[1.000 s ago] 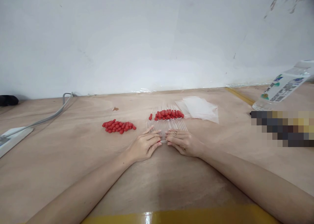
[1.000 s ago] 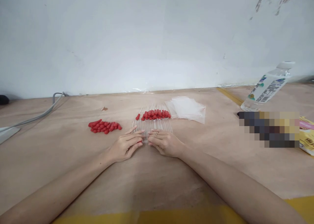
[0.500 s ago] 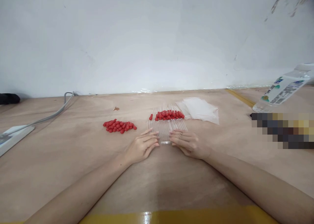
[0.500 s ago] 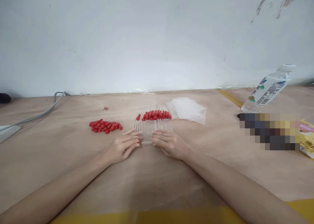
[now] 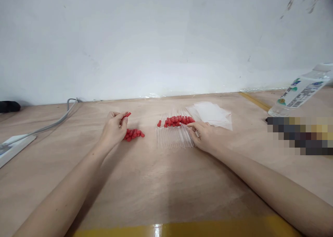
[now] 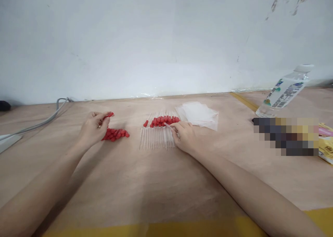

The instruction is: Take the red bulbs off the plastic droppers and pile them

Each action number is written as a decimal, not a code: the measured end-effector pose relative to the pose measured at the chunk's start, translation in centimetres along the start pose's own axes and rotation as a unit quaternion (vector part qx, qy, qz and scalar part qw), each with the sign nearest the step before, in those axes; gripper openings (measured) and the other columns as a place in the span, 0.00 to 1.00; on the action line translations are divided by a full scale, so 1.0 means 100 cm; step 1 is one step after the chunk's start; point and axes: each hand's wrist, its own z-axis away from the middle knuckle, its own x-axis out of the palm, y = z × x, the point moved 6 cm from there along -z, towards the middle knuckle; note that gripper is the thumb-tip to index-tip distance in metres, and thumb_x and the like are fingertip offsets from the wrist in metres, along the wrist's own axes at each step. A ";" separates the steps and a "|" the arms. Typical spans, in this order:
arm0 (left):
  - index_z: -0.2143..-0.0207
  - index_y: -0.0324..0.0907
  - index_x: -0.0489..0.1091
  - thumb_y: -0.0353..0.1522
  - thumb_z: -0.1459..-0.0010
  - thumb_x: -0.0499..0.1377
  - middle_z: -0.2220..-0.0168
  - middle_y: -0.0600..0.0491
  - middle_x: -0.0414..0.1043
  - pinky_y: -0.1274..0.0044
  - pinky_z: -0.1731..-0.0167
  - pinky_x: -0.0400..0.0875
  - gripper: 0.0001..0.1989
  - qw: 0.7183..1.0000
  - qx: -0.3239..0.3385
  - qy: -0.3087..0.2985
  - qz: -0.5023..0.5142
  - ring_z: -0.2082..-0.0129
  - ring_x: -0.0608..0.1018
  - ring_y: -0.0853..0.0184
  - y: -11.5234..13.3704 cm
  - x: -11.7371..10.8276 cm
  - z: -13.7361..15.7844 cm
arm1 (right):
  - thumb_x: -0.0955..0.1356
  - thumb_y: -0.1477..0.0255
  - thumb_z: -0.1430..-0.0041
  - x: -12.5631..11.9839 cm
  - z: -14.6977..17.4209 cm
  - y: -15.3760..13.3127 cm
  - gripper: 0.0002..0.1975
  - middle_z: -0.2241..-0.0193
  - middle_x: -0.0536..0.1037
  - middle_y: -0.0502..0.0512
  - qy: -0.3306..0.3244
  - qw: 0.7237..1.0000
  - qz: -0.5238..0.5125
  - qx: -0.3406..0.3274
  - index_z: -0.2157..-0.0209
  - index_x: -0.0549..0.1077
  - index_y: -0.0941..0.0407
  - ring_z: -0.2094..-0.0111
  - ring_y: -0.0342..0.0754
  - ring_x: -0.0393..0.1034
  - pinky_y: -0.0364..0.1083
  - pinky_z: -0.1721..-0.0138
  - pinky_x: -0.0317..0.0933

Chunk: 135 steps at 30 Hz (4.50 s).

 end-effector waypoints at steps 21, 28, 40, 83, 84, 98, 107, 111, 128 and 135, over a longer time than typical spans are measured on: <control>0.72 0.44 0.69 0.47 0.53 0.56 0.68 0.51 0.73 0.70 0.60 0.62 0.16 0.953 0.170 -0.220 -0.119 0.62 0.72 0.58 -0.010 0.025 0.000 | 0.64 0.57 0.46 0.011 0.008 -0.018 0.17 0.69 0.73 0.54 -0.053 0.995 0.015 -0.082 0.63 0.73 0.55 0.65 0.48 0.64 0.48 0.60 0.51; 0.72 0.45 0.69 0.43 0.45 0.50 0.69 0.52 0.72 0.71 0.62 0.63 0.14 0.985 0.129 -0.060 -0.096 0.66 0.72 0.61 -0.009 0.006 -0.007 | 0.64 0.57 0.45 0.006 0.007 -0.022 0.18 0.69 0.73 0.55 -0.063 0.995 0.001 -0.083 0.60 0.72 0.55 0.65 0.47 0.64 0.49 0.60 0.51; 0.74 0.43 0.72 0.43 0.53 0.57 0.65 0.44 0.70 0.61 0.59 0.61 0.13 0.978 -0.005 -0.172 -0.120 0.58 0.69 0.51 0.048 0.080 -0.021 | 0.63 0.65 0.43 -0.001 0.011 0.003 0.10 0.68 0.72 0.54 0.027 1.000 -0.007 -0.005 0.67 0.74 0.53 0.64 0.48 0.64 0.49 0.62 0.52; 0.62 0.42 0.71 0.32 0.43 0.54 0.61 0.52 0.76 0.66 0.49 0.62 0.08 0.929 0.336 -0.088 0.128 0.54 0.73 0.65 0.099 0.073 0.082 | 0.62 0.70 0.41 0.014 0.016 -0.043 0.11 0.60 0.77 0.53 -0.062 0.976 -0.071 -0.196 0.60 0.73 0.55 0.52 0.50 0.66 0.55 0.48 0.58; 0.63 0.42 0.71 0.31 0.43 0.54 0.62 0.52 0.76 0.66 0.49 0.62 0.07 0.928 0.340 -0.082 0.129 0.54 0.74 0.65 0.100 0.073 0.083 | 0.62 0.69 0.41 0.015 0.016 -0.043 0.11 0.60 0.76 0.53 -0.060 0.976 -0.072 -0.195 0.59 0.73 0.55 0.52 0.50 0.66 0.55 0.48 0.58; 0.61 0.40 0.69 0.28 0.42 0.52 0.59 0.50 0.74 0.64 0.44 0.57 0.08 0.909 0.378 -0.110 0.135 0.50 0.71 0.65 0.102 0.068 0.091 | 0.61 0.75 0.40 0.014 0.022 -0.053 0.09 0.62 0.77 0.59 -0.066 0.954 -0.131 -0.261 0.61 0.71 0.60 0.55 0.46 0.68 0.48 0.50 0.63; 0.62 0.40 0.69 0.28 0.43 0.52 0.61 0.50 0.75 0.63 0.43 0.55 0.08 0.907 0.372 -0.136 0.141 0.51 0.71 0.64 0.103 0.066 0.096 | 0.62 0.76 0.41 0.004 0.025 -0.061 0.07 0.65 0.78 0.56 -0.044 0.946 -0.096 -0.306 0.63 0.71 0.60 0.56 0.46 0.69 0.47 0.50 0.64; 0.63 0.40 0.69 0.28 0.42 0.52 0.62 0.50 0.75 0.62 0.43 0.52 0.08 0.906 0.370 -0.148 0.140 0.51 0.71 0.64 0.102 0.066 0.096 | 0.62 0.76 0.42 0.001 0.027 -0.059 0.07 0.65 0.78 0.56 -0.032 0.945 -0.078 -0.315 0.63 0.71 0.60 0.55 0.46 0.69 0.47 0.50 0.63; 0.64 0.42 0.71 0.29 0.43 0.54 0.63 0.51 0.75 0.67 0.55 0.67 0.07 0.936 0.335 -0.037 0.104 0.56 0.73 0.63 0.078 0.046 0.083 | 0.61 0.75 0.41 -0.017 0.016 -0.005 0.11 0.66 0.78 0.54 0.031 0.986 -0.046 -0.156 0.59 0.72 0.56 0.62 0.46 0.71 0.48 0.59 0.65; 0.61 0.42 0.72 0.33 0.42 0.51 0.67 0.50 0.66 0.75 0.65 0.68 0.12 0.990 0.121 0.008 0.069 0.66 0.71 0.68 0.040 0.023 0.032 | 0.61 0.71 0.42 0.001 0.012 0.024 0.11 0.72 0.77 0.53 -0.001 0.999 0.044 -0.001 0.62 0.73 0.55 0.70 0.46 0.70 0.46 0.67 0.57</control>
